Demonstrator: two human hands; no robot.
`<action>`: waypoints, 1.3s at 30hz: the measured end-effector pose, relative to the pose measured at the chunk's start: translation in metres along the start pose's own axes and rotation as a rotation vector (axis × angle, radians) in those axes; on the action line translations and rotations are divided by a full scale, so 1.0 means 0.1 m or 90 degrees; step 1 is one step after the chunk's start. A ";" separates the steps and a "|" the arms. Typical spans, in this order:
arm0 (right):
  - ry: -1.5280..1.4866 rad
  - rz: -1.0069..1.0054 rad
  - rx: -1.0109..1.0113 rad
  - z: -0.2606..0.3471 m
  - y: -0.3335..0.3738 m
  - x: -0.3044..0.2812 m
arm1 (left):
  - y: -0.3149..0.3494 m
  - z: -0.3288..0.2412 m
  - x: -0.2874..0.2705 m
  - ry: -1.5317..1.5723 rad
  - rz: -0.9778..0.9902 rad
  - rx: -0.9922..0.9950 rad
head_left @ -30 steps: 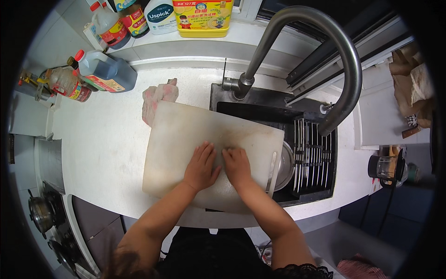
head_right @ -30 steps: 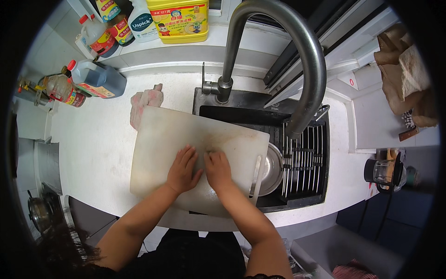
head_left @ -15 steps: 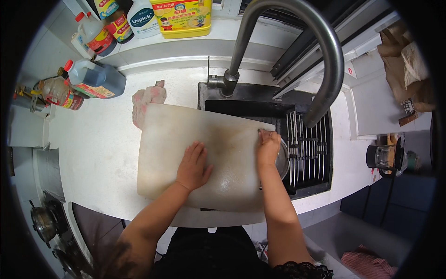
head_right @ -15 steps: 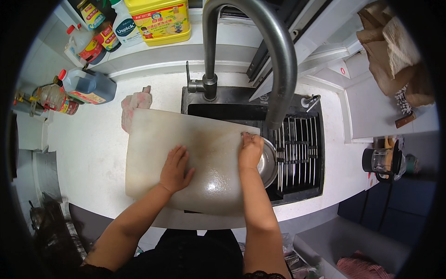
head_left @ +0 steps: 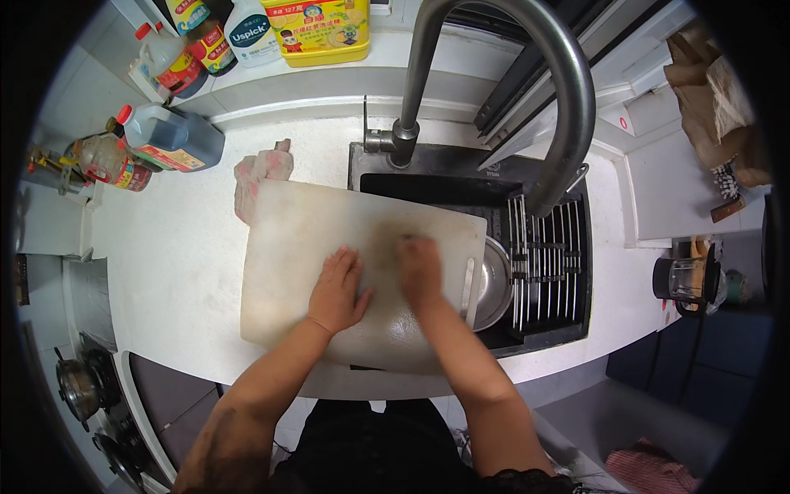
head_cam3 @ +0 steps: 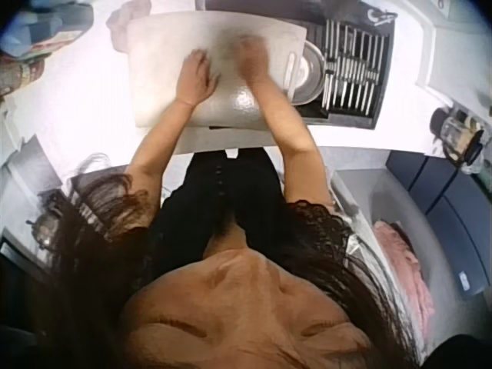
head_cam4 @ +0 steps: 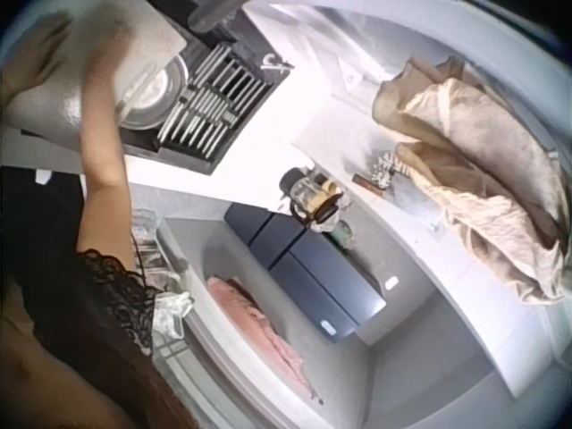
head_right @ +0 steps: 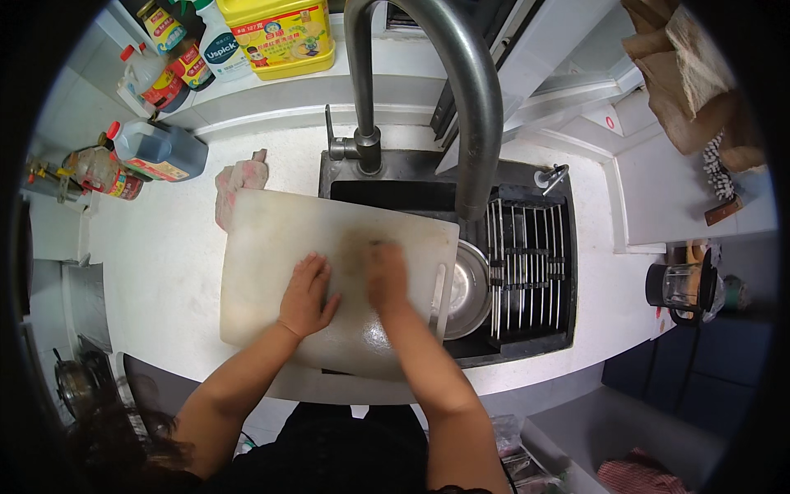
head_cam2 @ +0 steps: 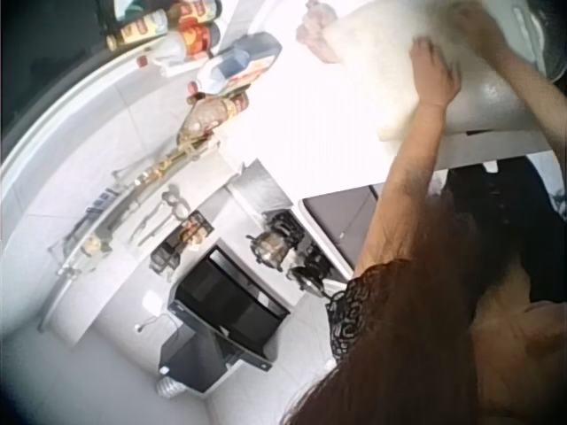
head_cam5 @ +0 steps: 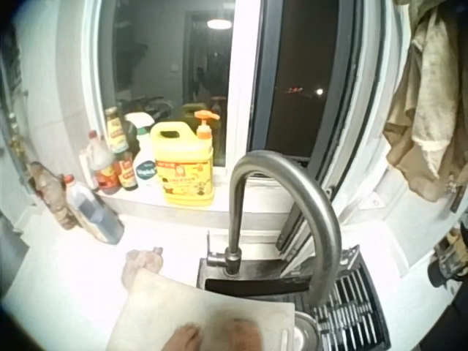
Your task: The person rinses a white plastic cutting board under running water, then scrubs both sides with a metal scouring pad. They flip the board to clean the other side and continue scrubbing until the end of the clip.
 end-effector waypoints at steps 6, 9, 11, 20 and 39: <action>-0.340 0.073 0.465 -1.18 -0.09 -0.04 | 0.00 -0.05 -0.02 -0.021 -0.026 0.018; -0.050 -0.005 0.255 -0.86 -0.21 -0.18 | -0.02 -0.05 -0.01 -0.027 -0.010 0.001; -0.101 -0.033 0.078 -0.22 -0.12 0.02 | -0.03 -0.07 -0.01 -0.032 -0.020 0.006; 0.026 -0.015 -0.001 -0.22 -0.34 0.49 | -0.02 -0.08 -0.07 -0.034 -0.036 0.006; 0.089 -0.093 0.384 -1.18 -0.27 -0.19 | -0.02 -0.08 -0.04 0.007 -0.036 0.048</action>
Point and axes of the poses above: each hand's wrist, its own y-axis away from the middle knuckle, its own x-axis out of the palm, z = x × y, the point moved 9 cm from there along -y, towards the middle knuckle, and after that the axes turned 5 degrees about y, right-handed, at the moved point
